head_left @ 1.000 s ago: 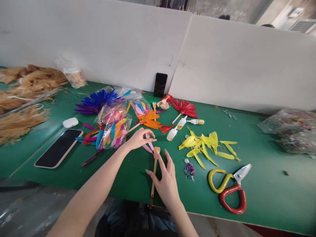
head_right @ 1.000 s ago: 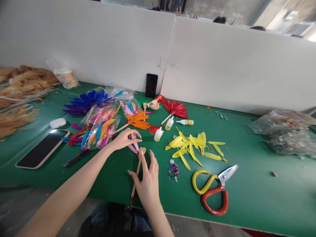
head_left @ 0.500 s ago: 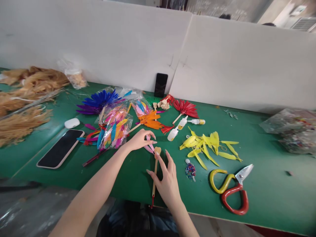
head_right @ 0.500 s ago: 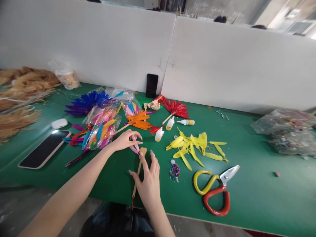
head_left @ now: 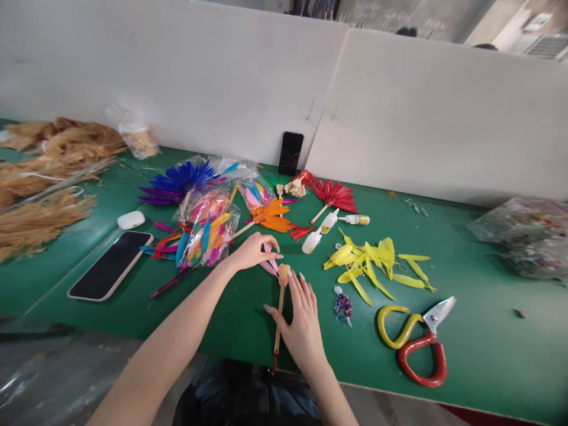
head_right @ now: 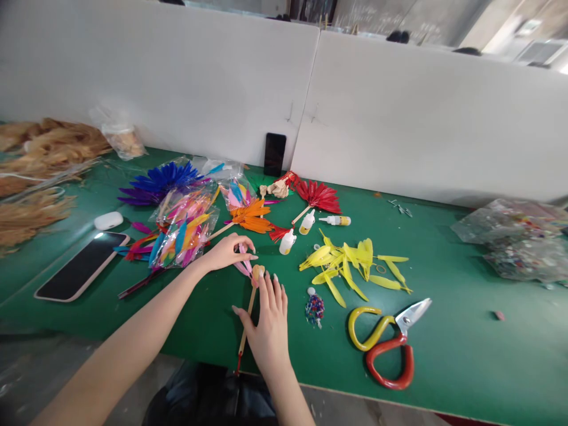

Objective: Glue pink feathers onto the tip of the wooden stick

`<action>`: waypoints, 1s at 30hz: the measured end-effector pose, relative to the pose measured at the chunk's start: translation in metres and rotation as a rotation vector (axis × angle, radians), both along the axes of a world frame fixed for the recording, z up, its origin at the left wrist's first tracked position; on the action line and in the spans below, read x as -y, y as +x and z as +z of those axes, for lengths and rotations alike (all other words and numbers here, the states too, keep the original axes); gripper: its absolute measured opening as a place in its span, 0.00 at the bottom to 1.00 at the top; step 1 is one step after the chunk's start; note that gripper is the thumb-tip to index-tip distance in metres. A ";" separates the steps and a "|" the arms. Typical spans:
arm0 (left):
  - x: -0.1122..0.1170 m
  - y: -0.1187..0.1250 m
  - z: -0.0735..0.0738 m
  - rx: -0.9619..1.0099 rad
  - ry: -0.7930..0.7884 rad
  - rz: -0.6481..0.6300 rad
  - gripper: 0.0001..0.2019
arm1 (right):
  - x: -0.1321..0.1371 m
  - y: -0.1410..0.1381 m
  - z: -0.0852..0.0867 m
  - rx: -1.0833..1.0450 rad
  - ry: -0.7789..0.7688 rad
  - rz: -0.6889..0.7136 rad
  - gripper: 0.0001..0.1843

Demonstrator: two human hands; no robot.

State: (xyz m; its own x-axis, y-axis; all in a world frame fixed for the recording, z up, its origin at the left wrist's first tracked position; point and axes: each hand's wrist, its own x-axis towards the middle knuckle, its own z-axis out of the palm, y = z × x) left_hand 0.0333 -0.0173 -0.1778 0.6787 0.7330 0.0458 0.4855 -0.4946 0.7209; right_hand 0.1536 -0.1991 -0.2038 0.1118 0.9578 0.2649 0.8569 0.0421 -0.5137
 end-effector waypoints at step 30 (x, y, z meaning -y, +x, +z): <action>0.001 -0.001 -0.002 -0.024 0.009 -0.028 0.15 | 0.000 0.000 0.008 0.049 -0.014 0.024 0.31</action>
State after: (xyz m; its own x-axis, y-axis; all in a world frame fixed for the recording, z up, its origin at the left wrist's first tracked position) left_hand 0.0327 -0.0181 -0.1794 0.6996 0.7136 0.0355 0.4888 -0.5143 0.7047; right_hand 0.1536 -0.1988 -0.1961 0.0763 0.9636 0.2561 0.8798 0.0558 -0.4721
